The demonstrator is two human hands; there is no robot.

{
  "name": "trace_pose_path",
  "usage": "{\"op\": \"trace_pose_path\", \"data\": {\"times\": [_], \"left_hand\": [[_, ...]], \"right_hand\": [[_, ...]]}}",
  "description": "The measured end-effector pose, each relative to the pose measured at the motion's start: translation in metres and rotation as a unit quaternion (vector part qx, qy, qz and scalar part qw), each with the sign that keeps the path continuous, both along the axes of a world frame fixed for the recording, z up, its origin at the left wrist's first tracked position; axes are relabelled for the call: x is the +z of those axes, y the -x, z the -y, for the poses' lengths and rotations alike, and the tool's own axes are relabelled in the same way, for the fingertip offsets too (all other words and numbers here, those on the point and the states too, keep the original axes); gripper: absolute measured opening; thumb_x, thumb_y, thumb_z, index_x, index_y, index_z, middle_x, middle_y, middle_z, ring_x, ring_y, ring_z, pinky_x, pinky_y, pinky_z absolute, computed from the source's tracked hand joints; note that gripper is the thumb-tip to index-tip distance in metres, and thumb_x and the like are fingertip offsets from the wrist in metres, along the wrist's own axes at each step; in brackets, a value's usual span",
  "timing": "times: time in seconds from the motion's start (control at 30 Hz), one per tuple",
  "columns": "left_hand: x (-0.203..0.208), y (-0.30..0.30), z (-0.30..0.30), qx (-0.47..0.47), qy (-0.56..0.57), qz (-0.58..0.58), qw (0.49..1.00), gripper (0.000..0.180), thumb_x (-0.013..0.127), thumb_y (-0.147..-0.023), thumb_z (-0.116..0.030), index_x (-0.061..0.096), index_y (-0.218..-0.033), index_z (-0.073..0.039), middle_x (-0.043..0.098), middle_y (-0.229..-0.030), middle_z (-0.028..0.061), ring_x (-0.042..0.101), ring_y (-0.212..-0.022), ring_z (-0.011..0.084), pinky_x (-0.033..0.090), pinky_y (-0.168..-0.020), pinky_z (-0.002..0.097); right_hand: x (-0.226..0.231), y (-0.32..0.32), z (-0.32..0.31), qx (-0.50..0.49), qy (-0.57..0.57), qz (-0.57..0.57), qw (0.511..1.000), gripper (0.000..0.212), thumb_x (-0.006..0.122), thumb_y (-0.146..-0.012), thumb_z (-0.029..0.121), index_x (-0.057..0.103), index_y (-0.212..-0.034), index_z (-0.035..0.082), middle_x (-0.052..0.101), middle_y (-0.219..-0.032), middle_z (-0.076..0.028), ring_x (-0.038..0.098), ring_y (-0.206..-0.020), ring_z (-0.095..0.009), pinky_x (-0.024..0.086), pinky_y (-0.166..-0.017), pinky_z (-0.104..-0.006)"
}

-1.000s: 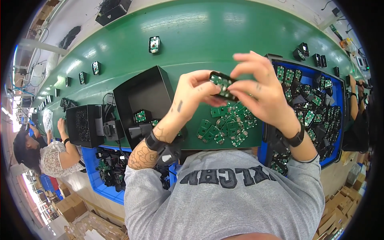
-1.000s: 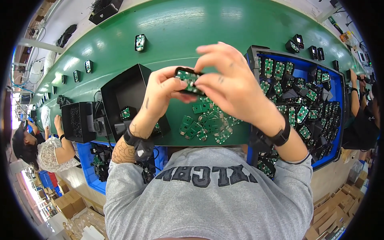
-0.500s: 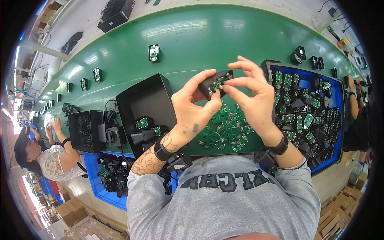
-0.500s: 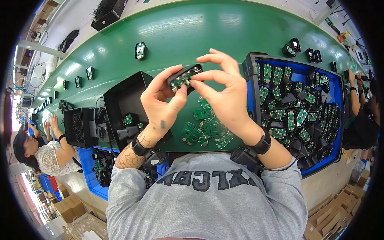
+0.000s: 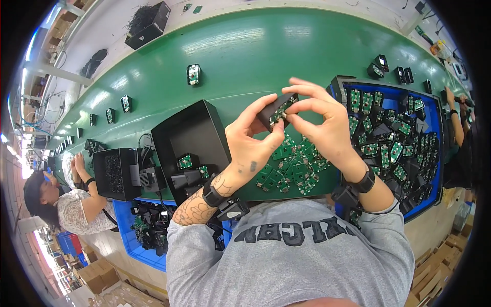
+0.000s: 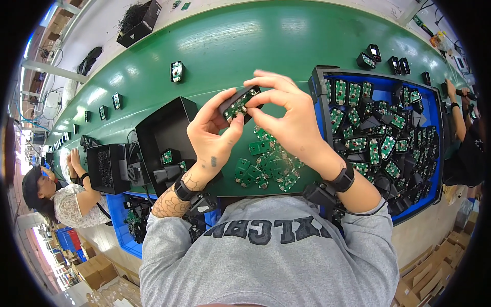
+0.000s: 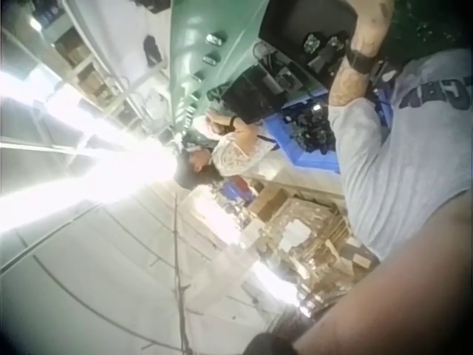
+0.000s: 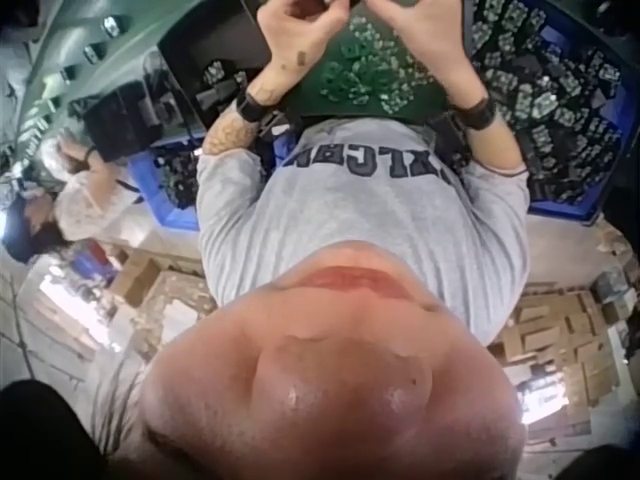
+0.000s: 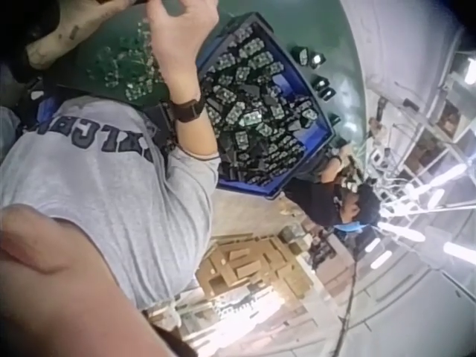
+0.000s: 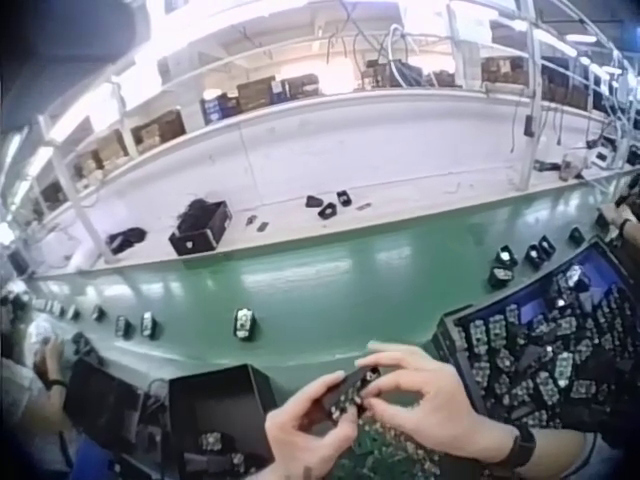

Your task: Assemble electronic circuit boards into plastic housings on a factory production line.

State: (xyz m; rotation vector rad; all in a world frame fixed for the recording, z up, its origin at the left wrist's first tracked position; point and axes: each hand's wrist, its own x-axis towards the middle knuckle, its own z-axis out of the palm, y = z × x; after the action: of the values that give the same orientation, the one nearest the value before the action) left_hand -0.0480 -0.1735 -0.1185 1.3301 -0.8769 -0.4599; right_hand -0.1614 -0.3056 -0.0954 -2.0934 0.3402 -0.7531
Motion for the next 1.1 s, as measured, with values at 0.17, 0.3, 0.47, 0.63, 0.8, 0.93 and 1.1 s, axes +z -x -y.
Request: {"op": "trace_pose_path", "data": {"times": [0.17,0.3,0.47,0.63,0.8,0.93,1.1], "left_hand": [[0.002,-0.002,0.001,-0.01,-0.028,0.059,0.998,0.044,0.067,-0.079,0.004,0.059,-0.122,0.004,0.067,-0.107,0.0096,0.066,-0.091,0.0124,0.055,-0.08,0.0254],[0.003,-0.006,0.0,-0.03,-0.062,0.133,0.989,0.043,0.066,-0.078,0.005,0.061,-0.12,0.002,0.068,-0.102,0.0087,0.067,-0.088,0.0122,0.056,-0.078,0.0258],[0.005,-0.037,0.018,-0.146,-0.213,0.122,0.958,0.042,0.068,-0.078,0.001,0.059,-0.119,-0.001,0.067,-0.099,0.01,0.067,-0.086,0.0144,0.056,-0.075,0.0271],[-0.003,-0.161,0.072,-0.084,-0.285,0.22,0.929,0.039,0.066,-0.081,-0.003,0.056,-0.119,0.001,0.064,-0.1,0.0126,0.066,-0.08,0.0167,0.055,-0.071,0.0275],[-0.032,-0.258,0.096,-0.211,-0.572,0.328,0.722,0.051,0.068,-0.076,-0.008,0.059,-0.126,-0.004,0.068,-0.094,0.0086,0.063,-0.069,0.0151,0.054,-0.064,0.029],[-0.031,-0.25,0.106,-0.196,-0.607,0.356,0.683,0.055,0.071,-0.074,-0.011,0.059,-0.128,-0.008,0.068,-0.11,0.0117,0.065,-0.078,0.0219,0.055,-0.073,0.0334],[0.005,-0.237,0.035,-0.033,-0.368,0.516,0.772,0.052,0.07,-0.082,-0.019,0.056,-0.129,-0.004,0.062,-0.122,0.019,0.062,-0.108,0.032,0.05,-0.093,0.0385]], "right_hand": [[-0.005,-0.002,0.013,0.053,-0.263,0.028,0.963,0.031,0.073,-0.07,-0.007,0.058,-0.094,0.005,0.065,-0.108,-0.012,0.061,-0.101,-0.015,0.05,-0.089,-0.0287],[0.0,-0.006,0.029,0.102,-0.326,-0.079,0.937,0.044,0.074,-0.064,-0.009,0.052,-0.098,0.006,0.062,-0.092,-0.005,0.062,-0.087,-0.011,0.052,-0.08,-0.026],[-0.045,-0.017,0.06,0.182,-0.357,-0.167,0.901,0.047,0.076,-0.064,-0.005,0.057,-0.106,0.005,0.06,-0.086,-0.002,0.061,-0.081,-0.009,0.051,-0.075,-0.0247],[-0.07,-0.032,0.063,0.052,-0.262,-0.13,0.955,0.029,0.071,-0.081,0.01,0.06,-0.107,0.004,0.065,-0.082,-0.004,0.062,-0.075,-0.009,0.049,-0.07,-0.0241],[-0.083,-0.04,0.061,0.045,-0.036,-0.116,0.992,0.015,0.064,-0.087,0.013,0.064,-0.093,-0.001,0.067,-0.077,-0.008,0.063,-0.071,-0.013,0.05,-0.069,-0.0271],[-0.086,-0.033,0.061,0.065,0.036,-0.156,0.985,0.014,0.063,-0.085,0.011,0.064,-0.09,-0.002,0.066,-0.077,-0.013,0.064,-0.069,-0.021,0.051,-0.067,-0.0312],[-0.083,-0.032,0.049,0.083,0.052,-0.167,0.981,0.014,0.063,-0.085,0.012,0.064,-0.089,-0.001,0.066,-0.077,-0.013,0.064,-0.07,-0.023,0.05,-0.066,-0.0328]]}}
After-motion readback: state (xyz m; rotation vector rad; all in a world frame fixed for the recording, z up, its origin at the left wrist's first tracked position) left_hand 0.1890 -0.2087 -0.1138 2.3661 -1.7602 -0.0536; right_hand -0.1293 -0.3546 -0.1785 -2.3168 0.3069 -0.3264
